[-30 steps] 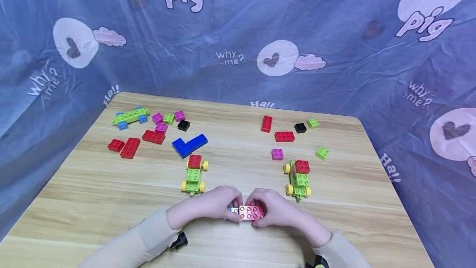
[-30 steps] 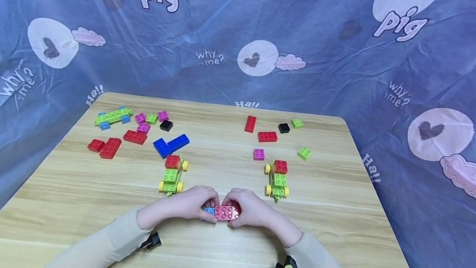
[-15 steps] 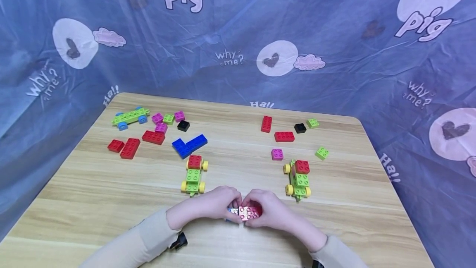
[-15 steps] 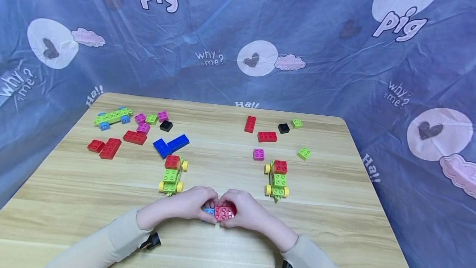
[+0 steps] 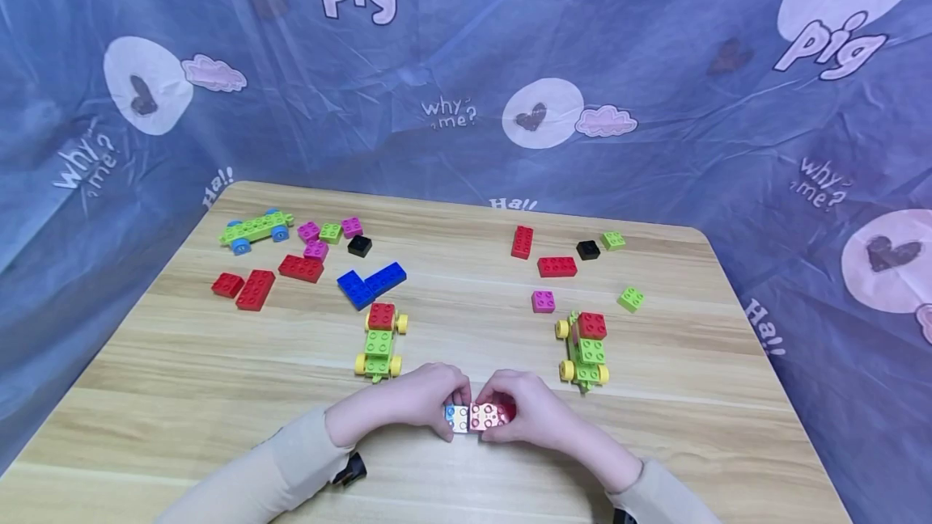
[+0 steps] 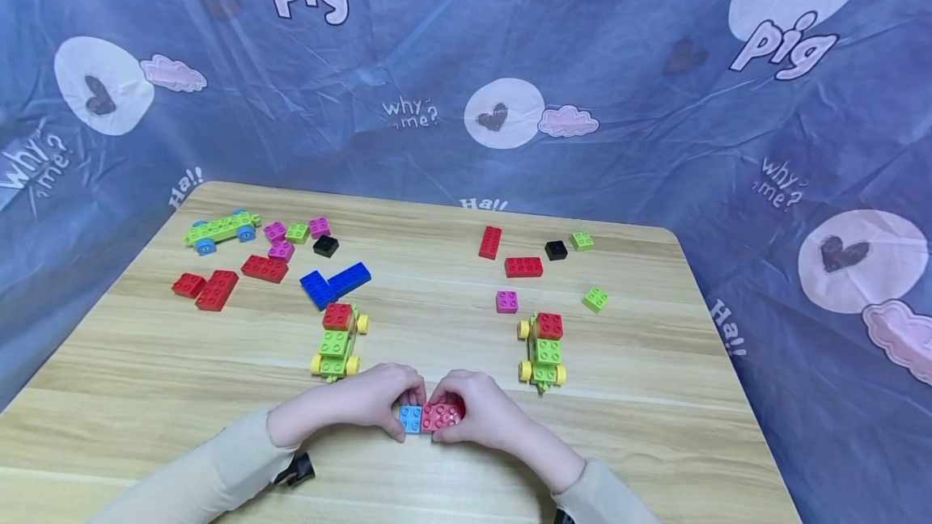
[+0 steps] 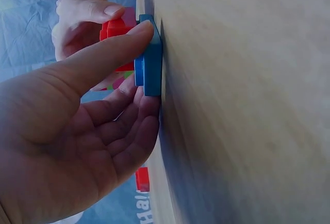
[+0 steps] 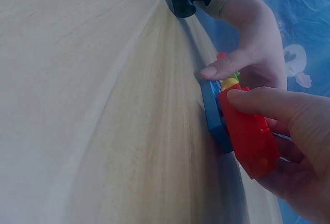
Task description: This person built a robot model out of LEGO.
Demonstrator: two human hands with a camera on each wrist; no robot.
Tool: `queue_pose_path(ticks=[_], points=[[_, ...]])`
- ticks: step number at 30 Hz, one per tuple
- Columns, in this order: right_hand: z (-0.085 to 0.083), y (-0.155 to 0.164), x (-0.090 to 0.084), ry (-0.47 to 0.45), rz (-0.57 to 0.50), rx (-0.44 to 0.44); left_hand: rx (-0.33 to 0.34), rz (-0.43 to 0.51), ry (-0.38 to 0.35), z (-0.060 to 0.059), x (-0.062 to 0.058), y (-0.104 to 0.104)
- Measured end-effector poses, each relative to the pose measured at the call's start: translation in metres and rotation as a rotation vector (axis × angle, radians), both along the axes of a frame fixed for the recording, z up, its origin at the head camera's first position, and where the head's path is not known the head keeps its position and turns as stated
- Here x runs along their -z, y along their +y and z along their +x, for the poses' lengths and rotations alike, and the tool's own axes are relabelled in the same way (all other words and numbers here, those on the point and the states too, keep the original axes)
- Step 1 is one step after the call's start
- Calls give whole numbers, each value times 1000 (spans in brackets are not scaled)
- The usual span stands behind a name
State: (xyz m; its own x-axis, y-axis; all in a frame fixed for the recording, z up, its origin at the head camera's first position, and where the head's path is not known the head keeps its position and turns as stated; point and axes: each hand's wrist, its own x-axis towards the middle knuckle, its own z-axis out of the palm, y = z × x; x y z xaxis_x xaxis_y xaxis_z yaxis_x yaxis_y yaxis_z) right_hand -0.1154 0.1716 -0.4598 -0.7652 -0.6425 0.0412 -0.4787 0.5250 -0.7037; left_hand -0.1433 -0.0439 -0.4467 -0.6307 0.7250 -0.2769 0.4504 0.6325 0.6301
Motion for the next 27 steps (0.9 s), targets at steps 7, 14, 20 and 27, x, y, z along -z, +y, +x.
queue_pose_path(ticks=[7, 14, 20, 27], points=[[1, 2, 0, -14, -4, 11, -5, -4, -19, -1, 1, 2], [0, 3, 2, 3, -12, 6, -6, -2, -18, -2, 2, 3], [0, 3, 2, 9, -16, 5, -20, -5, -10, -1, 2, 3], [2, 2, 1, -6, -13, 36, -30, -10, -21, -1, 1, 4]])
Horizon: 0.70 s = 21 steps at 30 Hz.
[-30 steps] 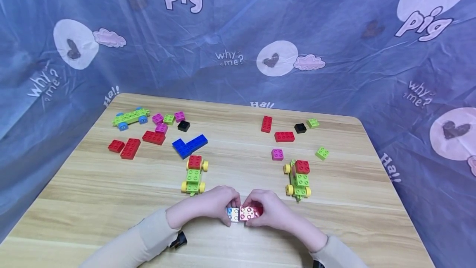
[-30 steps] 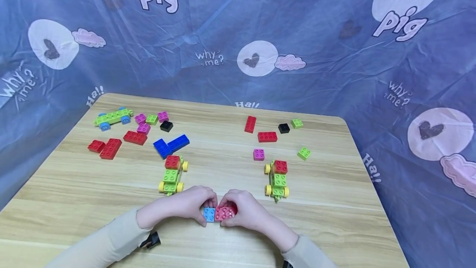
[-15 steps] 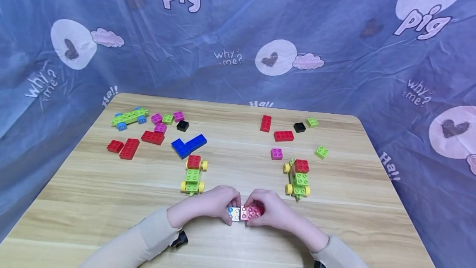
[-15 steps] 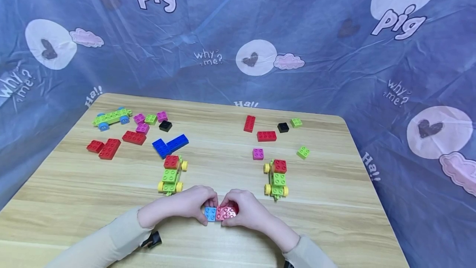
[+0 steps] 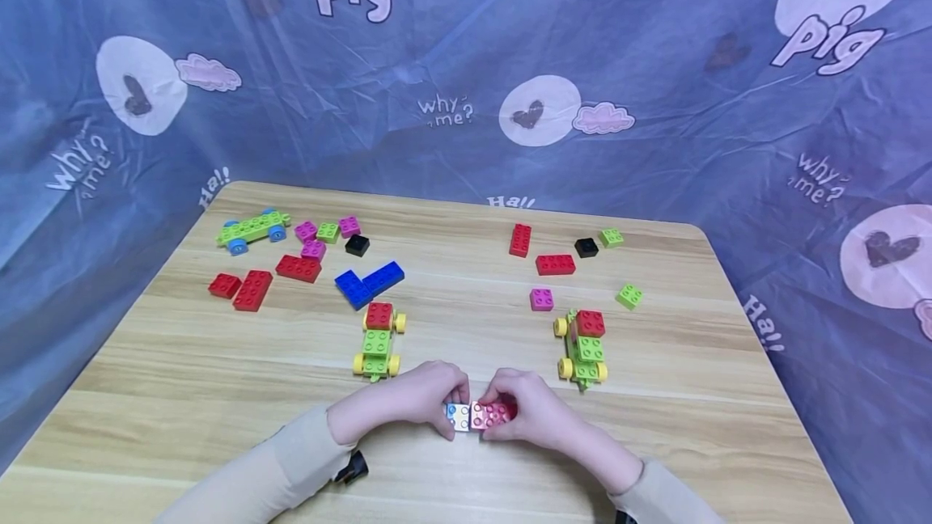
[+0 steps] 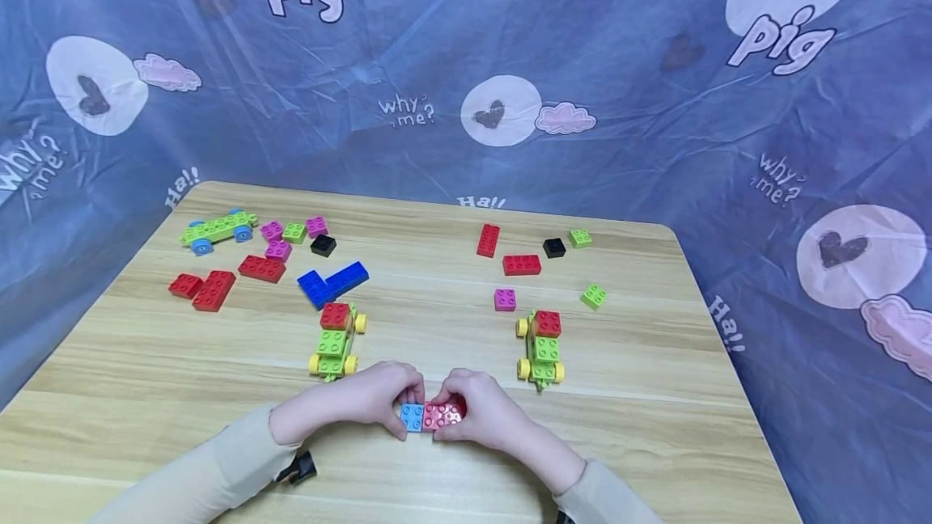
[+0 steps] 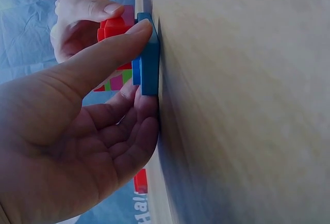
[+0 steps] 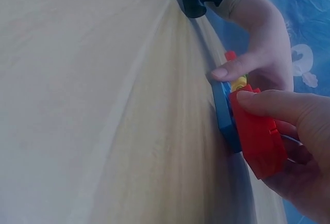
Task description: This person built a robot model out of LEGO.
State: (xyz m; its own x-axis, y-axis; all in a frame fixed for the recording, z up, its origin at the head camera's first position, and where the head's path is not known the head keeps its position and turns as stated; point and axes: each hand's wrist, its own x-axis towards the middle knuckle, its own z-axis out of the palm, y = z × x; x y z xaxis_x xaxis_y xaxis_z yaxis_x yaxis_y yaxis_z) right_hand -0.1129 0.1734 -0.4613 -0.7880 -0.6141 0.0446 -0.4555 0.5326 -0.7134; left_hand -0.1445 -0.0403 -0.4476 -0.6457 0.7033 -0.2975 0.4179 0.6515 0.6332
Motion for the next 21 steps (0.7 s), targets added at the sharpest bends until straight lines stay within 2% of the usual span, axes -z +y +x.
queue_pose_path(ticks=[7, 16, 21], points=[[-1, 0, 0, 0, -6, 6, -9, 11, -18, 0, -5, 0], [0, 2, -3, -53, 13, 1, -13, 15, -47, -1, 0, -1], [2, 3, -1, -34, 11, 20, -9, 17, -39, -1, 1, -1]])
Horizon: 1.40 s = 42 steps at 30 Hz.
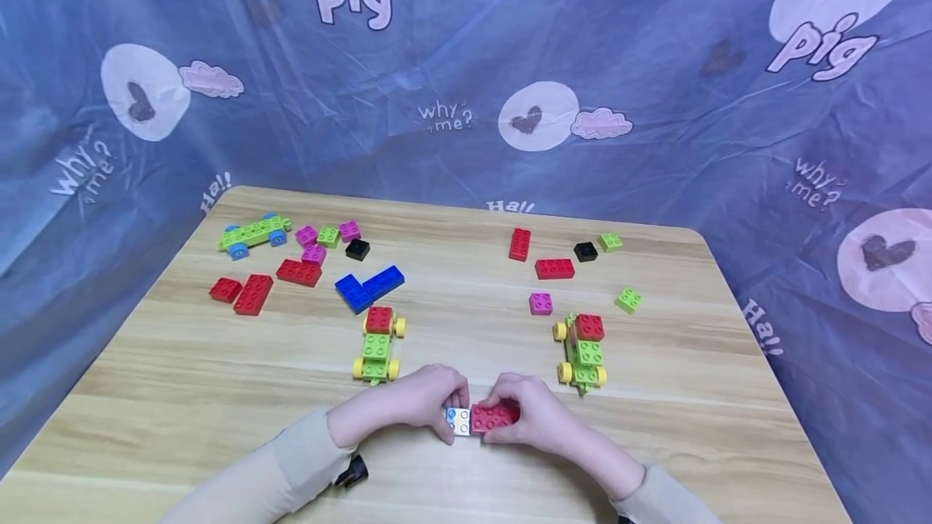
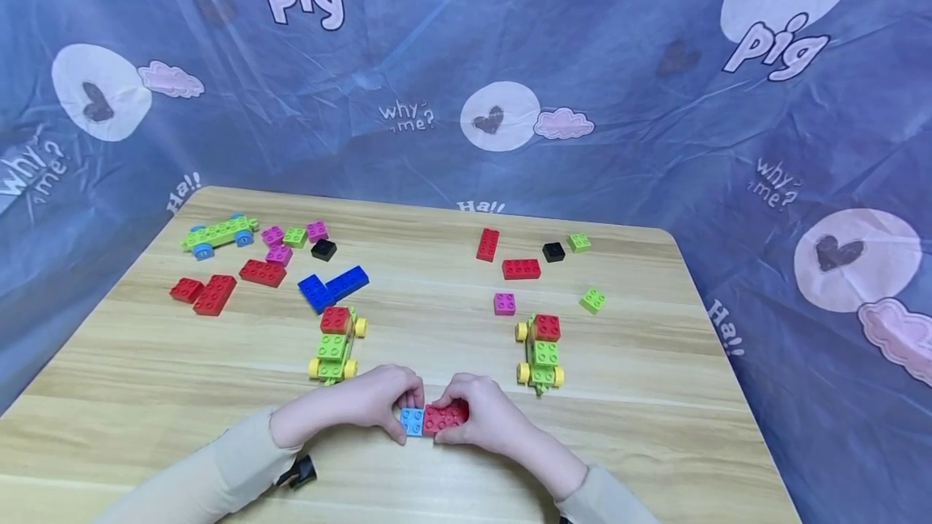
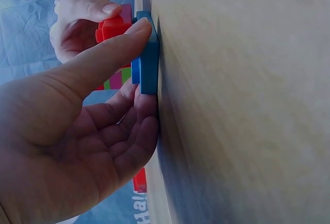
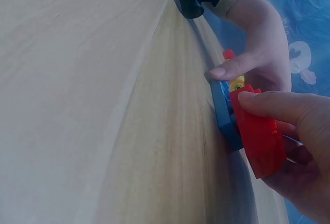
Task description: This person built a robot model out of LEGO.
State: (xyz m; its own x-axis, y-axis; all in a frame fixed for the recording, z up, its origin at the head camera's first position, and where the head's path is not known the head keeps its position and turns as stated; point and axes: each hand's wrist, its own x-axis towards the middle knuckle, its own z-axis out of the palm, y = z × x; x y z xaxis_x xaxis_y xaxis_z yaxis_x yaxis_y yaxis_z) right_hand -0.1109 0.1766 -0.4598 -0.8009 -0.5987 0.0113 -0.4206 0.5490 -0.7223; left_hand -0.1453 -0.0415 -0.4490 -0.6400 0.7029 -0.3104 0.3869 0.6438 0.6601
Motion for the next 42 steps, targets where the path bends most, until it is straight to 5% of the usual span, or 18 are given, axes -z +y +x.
queue_pose_path(ticks=[26, 42], points=[[5, -2, -3, 96, 51, -14, -39, -24, -23, -1, 1, 2], [2, -2, -1, -22, 3, 18, -24, -25, -29, -2, 0, 4]])
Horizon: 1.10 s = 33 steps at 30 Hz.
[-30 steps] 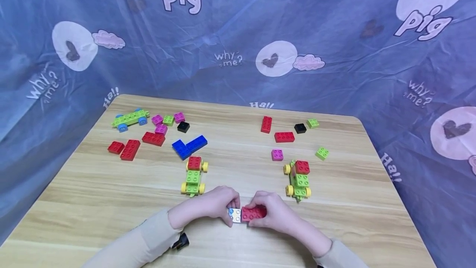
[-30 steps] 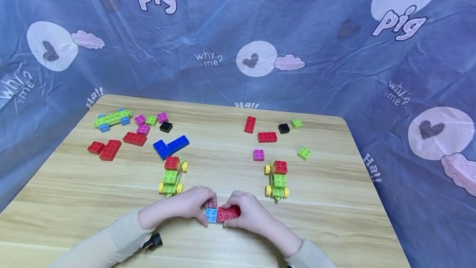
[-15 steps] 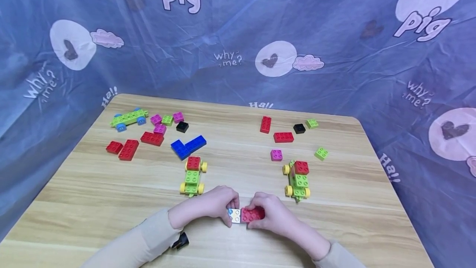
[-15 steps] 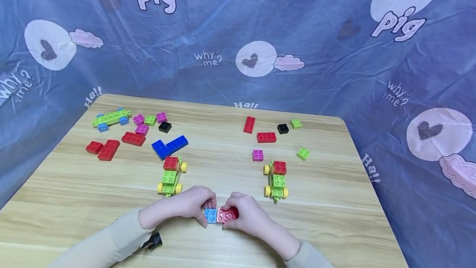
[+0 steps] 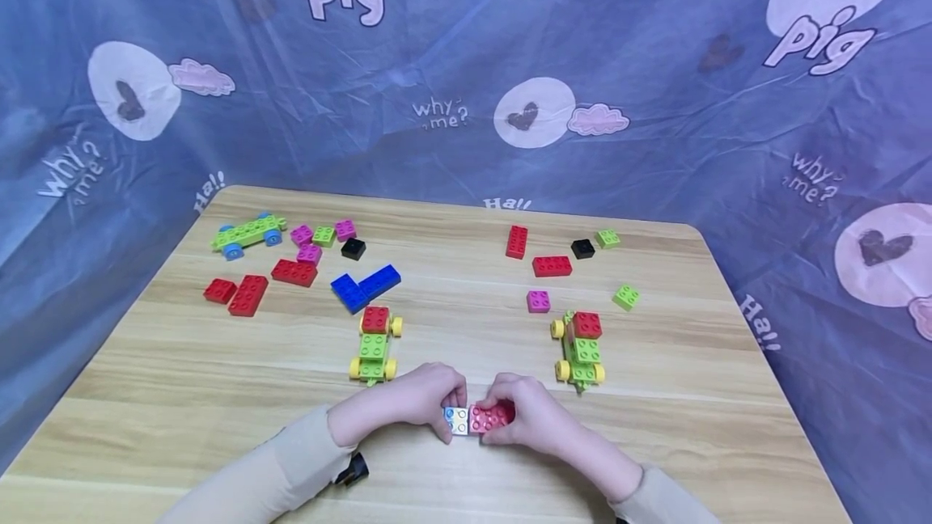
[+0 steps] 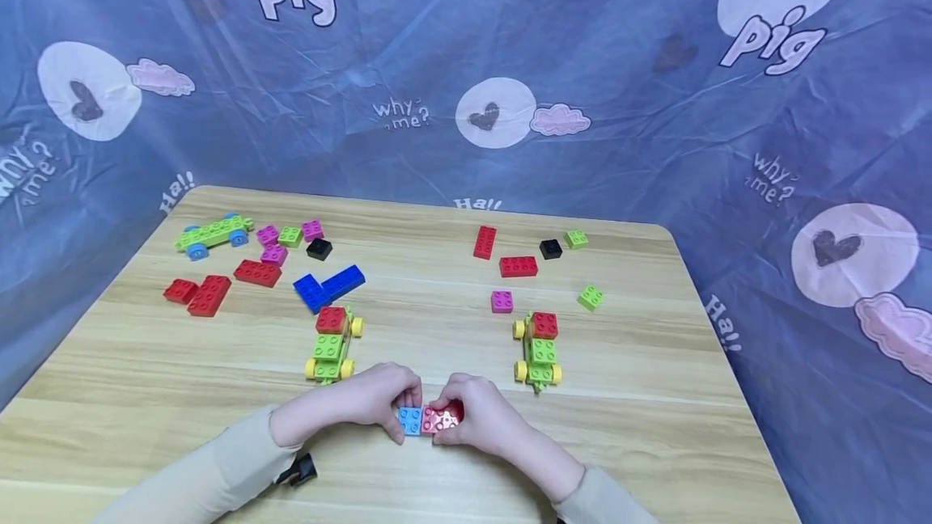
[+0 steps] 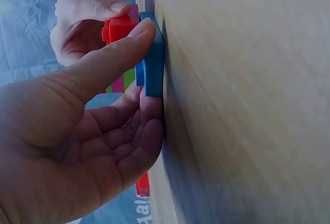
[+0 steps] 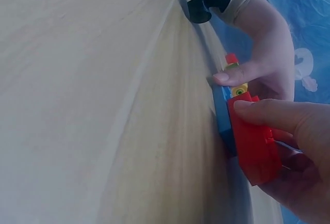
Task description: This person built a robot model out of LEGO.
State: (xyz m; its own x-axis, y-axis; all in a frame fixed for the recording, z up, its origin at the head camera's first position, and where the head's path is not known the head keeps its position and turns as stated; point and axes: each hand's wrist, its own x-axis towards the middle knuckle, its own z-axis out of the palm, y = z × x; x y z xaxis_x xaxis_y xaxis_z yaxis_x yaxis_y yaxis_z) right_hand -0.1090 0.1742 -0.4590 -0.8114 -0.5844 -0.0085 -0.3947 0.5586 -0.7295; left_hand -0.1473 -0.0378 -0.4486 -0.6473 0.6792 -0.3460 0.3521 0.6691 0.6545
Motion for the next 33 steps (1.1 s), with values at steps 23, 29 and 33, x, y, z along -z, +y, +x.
queue_pose_path(ticks=[23, 29, 33], points=[[-1, -1, 3, -33, -23, 28, -4, 12, 4, 2, 2, -1], [0, -2, 2, -65, -14, 51, 11, 3, 21, 1, 1, -1], [0, -2, 2, -67, -4, 51, 24, -11, 36, 1, 0, 0]])
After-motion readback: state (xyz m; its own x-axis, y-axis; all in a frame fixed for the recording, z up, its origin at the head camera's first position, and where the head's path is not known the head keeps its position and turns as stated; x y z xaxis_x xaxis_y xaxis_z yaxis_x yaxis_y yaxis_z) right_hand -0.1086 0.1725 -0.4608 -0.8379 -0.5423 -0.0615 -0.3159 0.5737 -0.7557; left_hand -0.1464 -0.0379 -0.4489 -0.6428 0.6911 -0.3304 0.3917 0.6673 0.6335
